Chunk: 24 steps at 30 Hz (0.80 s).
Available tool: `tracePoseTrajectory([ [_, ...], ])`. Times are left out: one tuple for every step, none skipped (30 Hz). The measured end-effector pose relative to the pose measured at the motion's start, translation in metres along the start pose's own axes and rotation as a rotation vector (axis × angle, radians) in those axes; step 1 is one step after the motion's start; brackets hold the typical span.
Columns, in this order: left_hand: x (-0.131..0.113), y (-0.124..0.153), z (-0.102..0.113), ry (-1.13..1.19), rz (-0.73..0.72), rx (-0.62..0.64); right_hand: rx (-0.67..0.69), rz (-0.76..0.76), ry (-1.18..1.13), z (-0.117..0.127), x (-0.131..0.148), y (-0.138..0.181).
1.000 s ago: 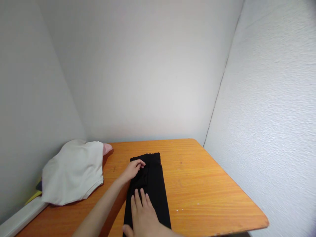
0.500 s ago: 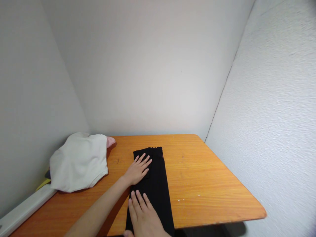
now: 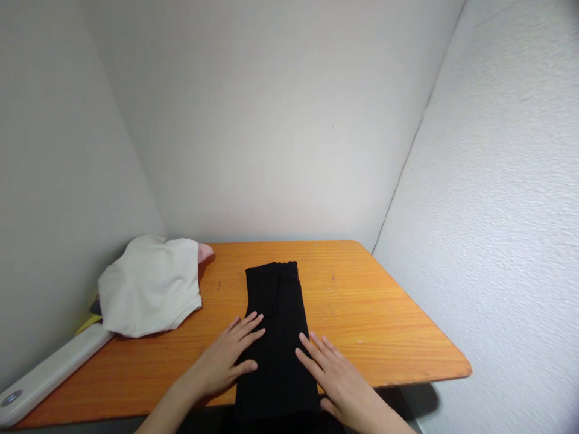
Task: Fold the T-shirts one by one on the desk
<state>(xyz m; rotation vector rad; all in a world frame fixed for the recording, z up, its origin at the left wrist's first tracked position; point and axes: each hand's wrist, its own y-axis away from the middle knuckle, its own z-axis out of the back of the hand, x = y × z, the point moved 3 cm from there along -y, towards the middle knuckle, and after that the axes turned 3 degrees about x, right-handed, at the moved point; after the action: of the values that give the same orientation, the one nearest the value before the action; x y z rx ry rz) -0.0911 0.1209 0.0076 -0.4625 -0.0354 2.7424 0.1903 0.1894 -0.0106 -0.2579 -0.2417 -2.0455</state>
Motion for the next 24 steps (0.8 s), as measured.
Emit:
tracePoseTrajectory([
  [0.000,0.003,-0.002,0.013,-0.004,0.029,-0.017,-0.007,0.040,-0.005,0.000,0.000],
  [-0.001,0.007,-0.004,0.025,-0.012,0.061,-0.031,-0.007,0.074,-0.009,0.001,0.000],
  [-0.002,0.010,-0.005,0.034,-0.026,0.097,-0.040,-0.002,0.105,-0.013,0.002,0.001],
  [-0.003,0.014,-0.008,0.040,-0.040,0.136,-0.050,0.010,0.134,-0.015,0.003,0.002],
  [-0.005,0.018,-0.010,0.041,-0.050,0.170,-0.064,0.027,0.161,-0.017,0.003,0.004],
  [-0.007,0.021,-0.013,0.033,-0.050,0.192,-0.086,0.048,0.185,-0.019,0.003,0.006],
  [-0.010,0.023,-0.016,0.016,-0.037,0.195,-0.112,0.071,0.205,-0.020,0.003,0.008],
  [-0.013,0.026,-0.020,-0.011,-0.015,0.182,-0.143,0.094,0.218,-0.021,0.002,0.011],
  [-0.016,0.027,-0.022,-0.040,0.007,0.156,-0.177,0.118,0.224,-0.021,0.002,0.013],
  [-0.019,0.029,-0.025,-0.063,0.022,0.123,-0.214,0.143,0.222,-0.020,0.002,0.015],
  [-0.022,0.030,-0.028,-0.075,0.025,0.092,-0.252,0.170,0.210,-0.018,0.002,0.018],
  [-0.024,0.032,-0.030,-0.072,0.017,0.064,-0.286,0.195,0.183,-0.015,0.002,0.020],
  [-0.026,0.034,-0.031,-0.055,0.000,0.039,-0.316,0.217,0.139,-0.011,0.003,0.022],
  [-0.027,0.037,-0.033,-0.028,-0.018,0.013,-0.343,0.235,0.080,-0.007,0.004,0.024],
  [-0.028,0.040,-0.033,0.005,-0.033,-0.014,-0.365,0.249,0.004,-0.004,0.004,0.026],
  [-0.029,0.043,-0.034,0.040,-0.047,-0.037,-0.384,0.251,-0.085,-0.002,0.004,0.027],
  [-0.030,0.046,-0.034,0.078,-0.059,-0.056,-0.401,0.239,-0.181,-0.001,0.003,0.027],
  [-0.031,0.048,-0.033,0.119,-0.063,-0.068,-0.420,0.212,-0.276,-0.002,0.002,0.027],
  [-0.033,0.048,-0.032,0.166,-0.049,-0.084,-0.444,0.167,-0.363,-0.004,0.001,0.026],
  [-0.034,0.047,-0.030,0.222,-0.014,-0.107,-0.472,0.106,-0.440,-0.006,-0.001,0.023],
  [-0.036,0.044,-0.027,0.290,0.040,-0.136,-0.498,0.037,-0.503,-0.008,-0.002,0.019],
  [-0.037,0.039,-0.024,0.367,0.113,-0.175,-0.525,-0.036,-0.546,-0.009,-0.004,0.012],
  [-0.038,0.032,-0.020,0.443,0.199,-0.221,-0.552,-0.113,-0.568,-0.009,-0.005,0.004],
  [-0.037,0.024,-0.018,0.506,0.288,-0.270,-0.571,-0.196,-0.566,-0.008,-0.007,-0.005],
])
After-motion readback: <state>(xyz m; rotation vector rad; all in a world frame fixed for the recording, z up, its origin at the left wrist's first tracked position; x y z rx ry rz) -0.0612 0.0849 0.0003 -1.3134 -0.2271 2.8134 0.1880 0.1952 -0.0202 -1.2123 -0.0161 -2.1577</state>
